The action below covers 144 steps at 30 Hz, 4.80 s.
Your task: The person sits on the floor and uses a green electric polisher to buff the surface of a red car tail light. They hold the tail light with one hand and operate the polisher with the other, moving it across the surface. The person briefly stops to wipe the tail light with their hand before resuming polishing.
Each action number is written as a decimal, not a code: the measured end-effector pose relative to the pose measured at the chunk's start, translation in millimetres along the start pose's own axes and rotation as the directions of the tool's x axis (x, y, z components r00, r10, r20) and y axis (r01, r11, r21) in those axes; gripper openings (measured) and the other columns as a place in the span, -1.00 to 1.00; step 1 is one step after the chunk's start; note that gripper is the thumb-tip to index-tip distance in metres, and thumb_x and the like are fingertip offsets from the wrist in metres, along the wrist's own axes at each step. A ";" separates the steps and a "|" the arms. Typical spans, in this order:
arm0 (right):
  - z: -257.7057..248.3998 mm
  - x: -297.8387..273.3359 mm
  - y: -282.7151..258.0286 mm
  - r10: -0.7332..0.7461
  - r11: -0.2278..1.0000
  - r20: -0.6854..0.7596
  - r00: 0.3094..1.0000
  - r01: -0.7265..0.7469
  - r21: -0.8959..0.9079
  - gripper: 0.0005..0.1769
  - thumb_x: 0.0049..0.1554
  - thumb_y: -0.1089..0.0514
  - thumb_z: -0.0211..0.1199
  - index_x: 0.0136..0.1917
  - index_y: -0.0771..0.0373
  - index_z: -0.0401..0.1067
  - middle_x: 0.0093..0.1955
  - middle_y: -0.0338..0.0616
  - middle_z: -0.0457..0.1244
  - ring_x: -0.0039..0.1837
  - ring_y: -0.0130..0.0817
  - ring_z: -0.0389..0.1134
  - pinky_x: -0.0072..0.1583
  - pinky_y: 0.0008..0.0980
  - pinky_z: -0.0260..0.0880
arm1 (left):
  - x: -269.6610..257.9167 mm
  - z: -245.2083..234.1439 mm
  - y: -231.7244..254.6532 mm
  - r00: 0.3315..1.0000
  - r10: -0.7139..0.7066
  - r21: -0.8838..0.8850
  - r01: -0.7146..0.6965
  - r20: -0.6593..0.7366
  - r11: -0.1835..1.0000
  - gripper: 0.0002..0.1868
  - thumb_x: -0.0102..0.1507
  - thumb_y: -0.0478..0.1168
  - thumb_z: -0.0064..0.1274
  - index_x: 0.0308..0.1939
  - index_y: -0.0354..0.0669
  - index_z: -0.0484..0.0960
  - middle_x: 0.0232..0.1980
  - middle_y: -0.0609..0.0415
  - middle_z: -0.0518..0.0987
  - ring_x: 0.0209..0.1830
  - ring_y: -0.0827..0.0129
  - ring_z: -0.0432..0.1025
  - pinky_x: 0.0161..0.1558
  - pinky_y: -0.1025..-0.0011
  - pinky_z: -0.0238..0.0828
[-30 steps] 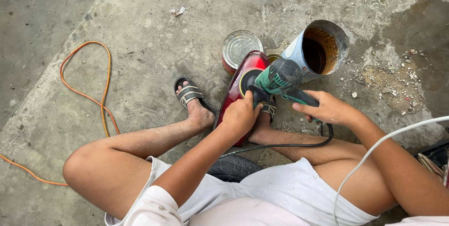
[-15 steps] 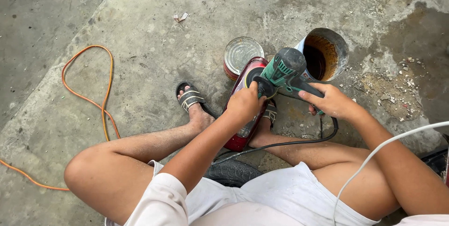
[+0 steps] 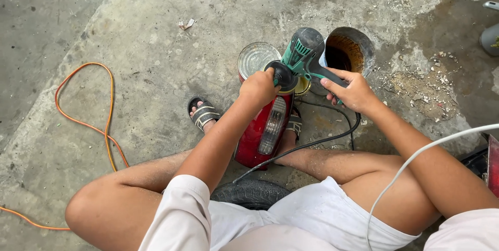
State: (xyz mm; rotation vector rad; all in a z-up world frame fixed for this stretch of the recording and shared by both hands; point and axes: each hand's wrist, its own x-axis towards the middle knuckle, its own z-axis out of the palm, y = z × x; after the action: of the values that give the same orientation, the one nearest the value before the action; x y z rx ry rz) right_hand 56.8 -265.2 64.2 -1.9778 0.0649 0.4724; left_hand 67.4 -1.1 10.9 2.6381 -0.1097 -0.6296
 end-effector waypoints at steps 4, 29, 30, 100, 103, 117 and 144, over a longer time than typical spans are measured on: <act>3.7 6.4 -6.2 -0.005 1.000 -0.021 1.000 0.005 -0.010 -0.50 0.21 0.08 0.29 0.41 0.11 0.40 -0.42 0.13 0.33 -0.43 -0.26 0.37 -0.53 -0.47 0.26 | 16.5 3.2 -10.3 1.000 0.014 -0.016 -0.014 0.011 1.000 -0.45 0.27 -0.01 0.12 0.28 -0.16 0.45 -0.02 -0.22 0.65 0.01 -0.17 0.61 -0.01 -0.04 0.61; 33.3 37.9 -50.8 0.014 0.995 -0.026 1.000 -0.016 -0.094 -0.49 0.11 0.10 0.37 0.33 0.14 0.47 -0.50 0.13 0.27 -0.49 -0.25 0.32 -0.46 -0.35 0.41 | 28.3 -6.3 -56.8 0.997 -0.063 -0.073 0.066 0.051 0.995 -0.25 0.19 -0.14 0.12 0.49 -0.06 0.34 0.15 -0.22 0.62 0.19 -0.15 0.54 0.17 -0.03 0.54; 34.0 37.8 -52.4 0.016 0.994 -0.026 1.000 -0.019 -0.106 -0.49 0.11 0.11 0.37 0.33 0.16 0.46 -0.50 0.13 0.27 -0.49 -0.26 0.32 -0.46 -0.34 0.40 | 26.0 -7.2 -58.0 0.997 -0.067 -0.082 0.071 0.044 0.994 -0.25 0.19 -0.14 0.12 0.49 -0.05 0.34 0.15 -0.21 0.62 0.19 -0.15 0.54 0.18 -0.02 0.54; 80.7 -76.0 -32.8 -0.096 0.867 0.299 0.949 0.227 -0.444 -0.41 0.14 -0.12 0.33 0.45 -0.16 0.43 -0.11 0.16 0.45 -0.41 -0.27 0.36 -0.47 -0.44 0.21 | -167.8 104.1 -77.1 0.978 -0.126 -0.301 0.070 -0.169 0.951 -0.42 0.39 -0.17 -0.09 0.42 -0.39 0.16 -0.36 -0.24 0.61 -0.52 0.07 0.58 -0.56 0.28 0.56; 67.4 -62.1 -28.4 -0.068 0.901 0.248 0.966 0.167 -0.401 -0.41 0.15 -0.11 0.33 0.45 -0.14 0.42 -0.11 0.17 0.44 -0.39 -0.28 0.33 -0.43 -0.44 0.25 | -146.0 85.7 -65.1 0.979 -0.095 -0.128 0.072 -0.179 0.989 -0.41 0.34 -0.10 -0.01 0.35 -0.32 0.20 -0.35 -0.27 0.61 -0.45 -0.07 0.61 -0.53 0.09 0.59; 35.2 -31.0 -22.5 -0.040 0.972 0.034 0.999 0.047 -0.230 -0.52 0.05 -0.03 0.48 0.25 -0.01 0.56 -0.42 0.11 0.34 -0.42 -0.30 0.36 -0.40 -0.39 0.41 | -84.6 62.9 -38.5 0.993 -0.023 -0.026 0.020 -0.117 0.999 -0.31 0.31 -0.28 0.00 0.48 -0.45 0.18 -0.29 -0.31 0.63 -0.43 0.05 0.61 -0.57 0.26 0.58; 104.5 -105.7 18.9 -0.417 0.644 0.382 0.825 0.565 -0.516 -0.40 0.05 -0.28 0.33 0.34 -0.20 0.49 -0.26 -0.02 0.46 -0.21 -0.04 0.52 -0.23 -0.22 0.49 | -224.4 193.9 -72.3 0.973 -0.188 -0.481 0.102 -0.134 0.871 -0.21 0.43 -0.19 -0.13 0.52 -0.59 -0.21 -0.17 -0.31 0.52 -0.42 0.11 0.52 -0.52 0.20 0.41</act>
State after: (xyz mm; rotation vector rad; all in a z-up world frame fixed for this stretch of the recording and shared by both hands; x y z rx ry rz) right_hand -76.4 -198.9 46.9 -2.4263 -0.8789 0.3724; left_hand -221.6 28.2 -83.1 2.2199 0.2687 -0.4004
